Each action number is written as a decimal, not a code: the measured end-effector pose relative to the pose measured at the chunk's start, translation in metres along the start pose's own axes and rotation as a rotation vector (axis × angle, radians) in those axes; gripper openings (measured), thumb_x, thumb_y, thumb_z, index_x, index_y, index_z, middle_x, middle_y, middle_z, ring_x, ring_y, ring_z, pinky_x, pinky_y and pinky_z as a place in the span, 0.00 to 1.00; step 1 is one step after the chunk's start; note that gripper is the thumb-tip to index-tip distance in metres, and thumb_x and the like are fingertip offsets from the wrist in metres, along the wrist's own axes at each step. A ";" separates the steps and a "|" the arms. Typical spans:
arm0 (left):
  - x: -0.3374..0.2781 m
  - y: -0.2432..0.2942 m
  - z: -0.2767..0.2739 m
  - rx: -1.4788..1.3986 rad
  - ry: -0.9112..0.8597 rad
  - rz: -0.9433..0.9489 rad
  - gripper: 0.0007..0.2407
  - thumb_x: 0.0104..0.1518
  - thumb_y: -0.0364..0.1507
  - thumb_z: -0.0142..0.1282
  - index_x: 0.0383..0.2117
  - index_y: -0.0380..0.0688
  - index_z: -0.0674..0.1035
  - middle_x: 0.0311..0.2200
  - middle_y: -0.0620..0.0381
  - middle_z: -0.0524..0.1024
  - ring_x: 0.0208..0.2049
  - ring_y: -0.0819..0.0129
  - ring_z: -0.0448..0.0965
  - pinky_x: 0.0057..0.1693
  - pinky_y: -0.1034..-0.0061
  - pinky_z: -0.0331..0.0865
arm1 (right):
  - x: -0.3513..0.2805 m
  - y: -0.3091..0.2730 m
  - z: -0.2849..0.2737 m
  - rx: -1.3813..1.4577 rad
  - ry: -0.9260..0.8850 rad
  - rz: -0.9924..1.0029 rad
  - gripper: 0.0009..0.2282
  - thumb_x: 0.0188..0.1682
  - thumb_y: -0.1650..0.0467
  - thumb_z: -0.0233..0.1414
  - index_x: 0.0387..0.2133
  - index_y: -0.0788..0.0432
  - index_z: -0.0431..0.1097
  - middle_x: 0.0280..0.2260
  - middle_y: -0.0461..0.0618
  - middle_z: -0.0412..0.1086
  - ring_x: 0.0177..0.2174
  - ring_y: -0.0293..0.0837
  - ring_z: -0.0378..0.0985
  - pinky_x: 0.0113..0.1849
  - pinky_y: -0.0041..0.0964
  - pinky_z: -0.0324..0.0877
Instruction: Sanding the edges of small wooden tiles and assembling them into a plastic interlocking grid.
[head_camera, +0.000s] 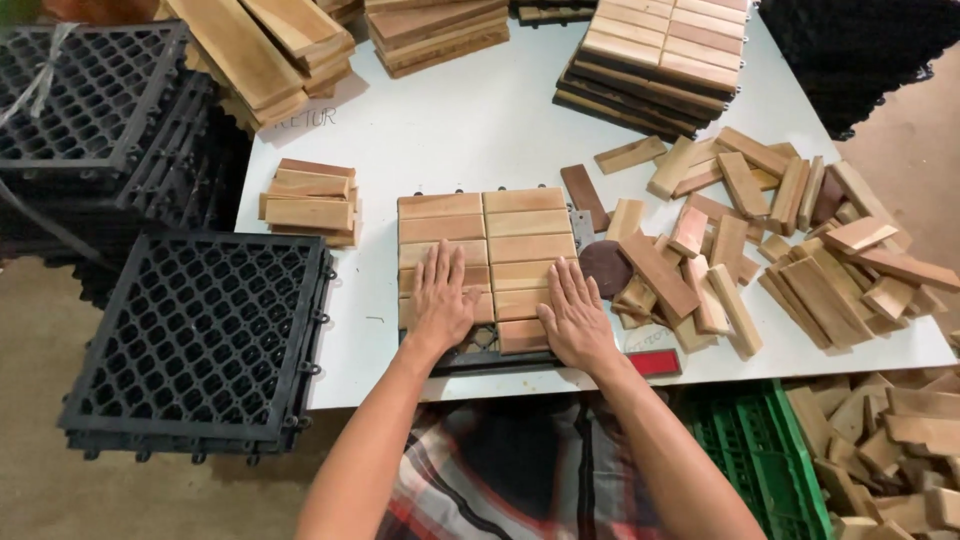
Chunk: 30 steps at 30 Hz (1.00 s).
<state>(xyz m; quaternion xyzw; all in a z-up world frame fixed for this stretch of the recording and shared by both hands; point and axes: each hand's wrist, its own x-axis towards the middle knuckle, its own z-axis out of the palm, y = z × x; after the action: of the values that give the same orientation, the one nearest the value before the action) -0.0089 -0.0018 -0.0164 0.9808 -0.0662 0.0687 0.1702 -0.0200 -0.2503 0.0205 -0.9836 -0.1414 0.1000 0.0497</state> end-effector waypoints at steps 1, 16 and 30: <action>-0.004 0.003 0.002 -0.002 -0.007 0.003 0.32 0.63 0.48 0.38 0.72 0.44 0.55 0.73 0.41 0.45 0.73 0.45 0.43 0.72 0.47 0.37 | -0.005 0.001 0.002 0.003 -0.005 0.006 0.31 0.59 0.53 0.26 0.73 0.54 0.36 0.73 0.50 0.30 0.71 0.50 0.29 0.67 0.47 0.27; -0.013 -0.002 -0.029 -0.076 -0.106 -0.060 0.32 0.65 0.49 0.33 0.73 0.49 0.50 0.75 0.47 0.39 0.75 0.51 0.36 0.73 0.50 0.30 | -0.007 -0.030 0.001 0.066 0.053 -0.040 0.34 0.57 0.50 0.29 0.72 0.56 0.39 0.73 0.53 0.32 0.70 0.51 0.31 0.67 0.48 0.28; -0.012 -0.020 -0.045 0.168 -0.076 -0.222 0.30 0.66 0.43 0.34 0.70 0.34 0.55 0.74 0.37 0.39 0.75 0.44 0.35 0.74 0.49 0.31 | -0.018 -0.020 0.003 0.114 0.073 -0.025 0.34 0.57 0.51 0.36 0.71 0.60 0.44 0.72 0.59 0.38 0.70 0.56 0.36 0.67 0.50 0.33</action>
<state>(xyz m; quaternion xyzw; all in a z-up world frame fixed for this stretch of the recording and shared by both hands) -0.0224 0.0335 0.0172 0.9947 0.0423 0.0178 0.0916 -0.0427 -0.2366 0.0236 -0.9803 -0.1458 0.0713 0.1122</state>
